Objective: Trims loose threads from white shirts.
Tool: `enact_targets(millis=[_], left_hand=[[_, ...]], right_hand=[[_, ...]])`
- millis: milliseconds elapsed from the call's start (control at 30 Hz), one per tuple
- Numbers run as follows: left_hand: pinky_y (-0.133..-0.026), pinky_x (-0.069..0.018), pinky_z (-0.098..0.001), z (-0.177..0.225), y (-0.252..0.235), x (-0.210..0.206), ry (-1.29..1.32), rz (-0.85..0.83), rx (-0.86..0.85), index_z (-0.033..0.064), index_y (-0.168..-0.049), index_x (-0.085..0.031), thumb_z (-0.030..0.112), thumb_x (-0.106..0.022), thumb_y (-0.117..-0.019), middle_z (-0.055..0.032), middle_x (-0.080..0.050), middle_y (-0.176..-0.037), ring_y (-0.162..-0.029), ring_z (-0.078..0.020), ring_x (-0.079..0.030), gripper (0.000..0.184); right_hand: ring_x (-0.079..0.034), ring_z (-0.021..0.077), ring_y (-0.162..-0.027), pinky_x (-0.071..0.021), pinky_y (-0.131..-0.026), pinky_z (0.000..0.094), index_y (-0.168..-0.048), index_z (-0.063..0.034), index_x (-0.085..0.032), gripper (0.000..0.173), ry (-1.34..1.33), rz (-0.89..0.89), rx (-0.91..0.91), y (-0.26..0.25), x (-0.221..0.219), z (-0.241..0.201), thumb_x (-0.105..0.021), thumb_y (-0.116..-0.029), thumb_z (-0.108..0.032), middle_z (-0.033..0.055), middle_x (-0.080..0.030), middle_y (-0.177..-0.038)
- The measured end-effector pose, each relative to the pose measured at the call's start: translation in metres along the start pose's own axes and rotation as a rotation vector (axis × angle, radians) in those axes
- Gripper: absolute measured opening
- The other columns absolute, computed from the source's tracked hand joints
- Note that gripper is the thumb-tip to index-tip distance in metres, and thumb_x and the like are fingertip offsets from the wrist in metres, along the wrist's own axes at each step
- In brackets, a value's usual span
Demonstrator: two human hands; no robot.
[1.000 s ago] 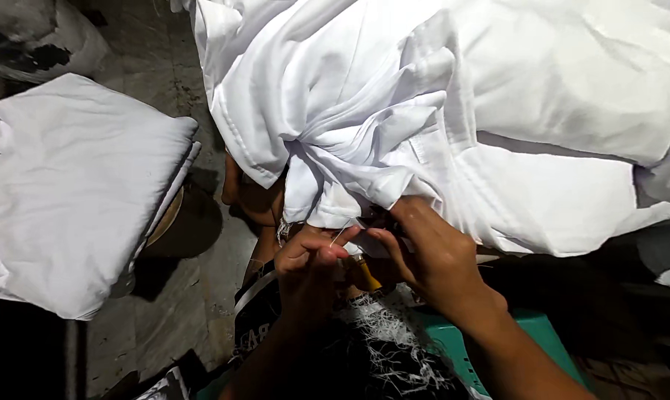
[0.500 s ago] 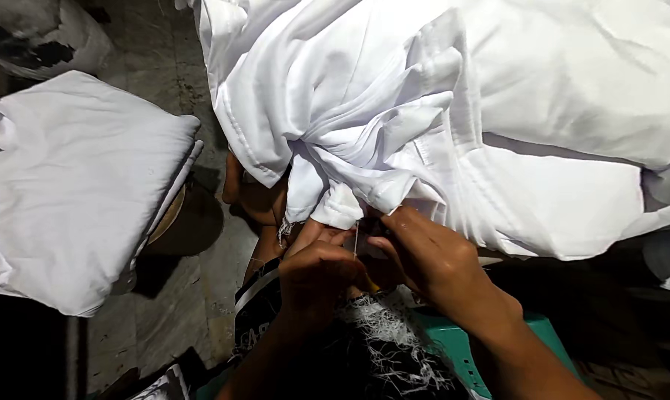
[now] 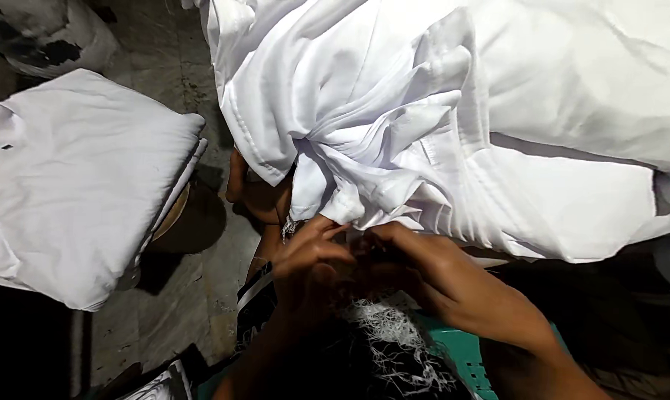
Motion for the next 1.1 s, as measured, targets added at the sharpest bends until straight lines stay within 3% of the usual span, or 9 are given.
enact_targets(millis=[167, 267, 333, 433, 600, 767, 933, 1000, 1100], left_hand=[[-0.094, -0.051, -0.0233, -0.031, -0.016, 0.039, -0.433, 0.207, 0.109, 0.0003, -0.113, -0.062, 0.03, -0.056, -0.1043, -0.0027, -0.063, -0.12, -0.111, -0.0035, -0.06, 0.031], [-0.087, -0.0538, -0.0351, -0.062, -0.006, 0.027, -0.536, 0.086, 0.429, -0.0057, -0.118, -0.061, 0.022, -0.06, -0.0976, -0.0162, -0.062, -0.119, -0.102, -0.0157, -0.063, 0.035], [-0.085, -0.0529, -0.032, -0.06, 0.003, 0.027, -0.551, 0.053, 0.428, -0.0052, -0.103, -0.069, 0.02, -0.054, -0.1, -0.0111, -0.068, -0.101, -0.093, -0.0118, -0.064, 0.029], [-0.078, -0.0504, -0.015, -0.051, 0.009, 0.054, -0.534, 0.087, 0.31, 0.0011, -0.073, -0.065, 0.011, -0.054, -0.0971, 0.0004, -0.065, -0.089, -0.085, 0.0023, -0.06, 0.028], [-0.099, -0.0442, -0.0205, -0.027, 0.005, 0.06, -0.784, 0.2, 0.066, -0.0017, -0.101, -0.064, 0.022, -0.074, -0.0845, -0.0163, -0.055, -0.124, -0.119, -0.0114, -0.054, 0.031], [-0.095, -0.0427, -0.0418, -0.008, -0.018, 0.009, -1.024, 0.202, -0.213, 0.0083, -0.089, -0.074, 0.019, -0.072, -0.0823, -0.0172, -0.064, -0.106, -0.108, -0.032, -0.058, 0.013], [-0.082, -0.0565, -0.0179, -0.028, -0.041, 0.003, 0.105, 0.168, 0.144, 0.0073, -0.107, -0.077, 0.001, -0.061, -0.0973, 0.0047, -0.075, -0.103, -0.094, 0.0005, -0.068, 0.019], [-0.08, -0.0595, -0.0225, -0.045, -0.038, -0.002, 0.499, 0.195, 0.367, 0.0154, -0.111, -0.077, 0.009, -0.052, -0.1042, 0.0063, -0.076, -0.103, -0.09, -0.002, -0.071, 0.026], [-0.086, -0.0593, -0.027, -0.053, -0.035, 0.001, 0.63, 0.203, 0.439, 0.0131, -0.122, -0.07, 0.01, -0.046, -0.1057, 0.0028, -0.074, -0.106, -0.095, -0.0061, -0.071, 0.029]], right_hand=[[-0.063, 0.0227, -0.089, -0.0529, -0.07, 0.03, -0.115, -0.0047, -0.069, 0.034, 0.44, 0.224, -0.009, -0.012, 0.01, 0.019, -0.052, -0.1048, -0.032, 0.0287, -0.05, -0.133], [-0.062, 0.0363, -0.06, -0.0443, -0.042, 0.0426, -0.1, -0.009, -0.075, 0.02, 0.636, 0.283, -0.022, -0.02, -0.002, 0.029, -0.069, -0.0879, -0.024, 0.037, -0.056, -0.12], [-0.058, 0.035, -0.051, -0.0401, -0.038, 0.0425, -0.089, -0.0056, -0.074, 0.013, 0.631, 0.309, -0.005, -0.021, -0.002, 0.027, -0.069, -0.0782, -0.011, 0.0361, -0.06, -0.111], [-0.061, 0.0296, -0.061, -0.0432, -0.045, 0.039, -0.089, -0.0054, -0.076, 0.016, 0.513, 0.308, -0.006, -0.019, 0.005, 0.028, -0.062, -0.0841, -0.011, 0.0313, -0.06, -0.112], [-0.063, 0.0251, -0.07, -0.0446, -0.051, 0.0359, -0.087, -0.0091, -0.077, 0.02, 0.46, 0.297, -0.054, -0.02, 0.008, 0.029, -0.058, -0.0901, -0.017, 0.0282, -0.059, -0.112], [-0.057, 0.0107, -0.077, -0.0445, -0.06, 0.0221, -0.083, -0.0059, -0.071, 0.018, 0.386, 0.226, 0.002, -0.024, 0.031, 0.01, -0.057, -0.0929, -0.014, 0.0224, -0.057, -0.121], [-0.057, 0.0154, -0.081, -0.046, -0.066, 0.0253, -0.088, 0.0013, -0.069, 0.014, 0.47, 0.383, -0.042, -0.035, 0.052, 0.011, -0.06, -0.0931, -0.007, 0.0238, -0.058, -0.119], [-0.064, 0.0372, -0.075, -0.0485, -0.056, 0.0482, -0.085, 0.0059, -0.067, 0.007, 0.558, 0.473, -0.146, -0.039, 0.046, 0.029, -0.063, -0.0834, 0.0, 0.0341, -0.058, -0.115], [-0.062, 0.0396, -0.064, -0.0428, -0.047, 0.0515, -0.089, 0.0059, -0.068, 0.013, 0.599, 0.474, -0.186, -0.034, 0.034, 0.031, -0.062, -0.0812, -0.001, 0.0326, -0.061, -0.104]])
Point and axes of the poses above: each hand's wrist, its own y-axis away from the middle knuckle, its own x-axis out of the back of the hand, z = x × y, the point moved 8 cm from there along -y, towards the middle knuckle
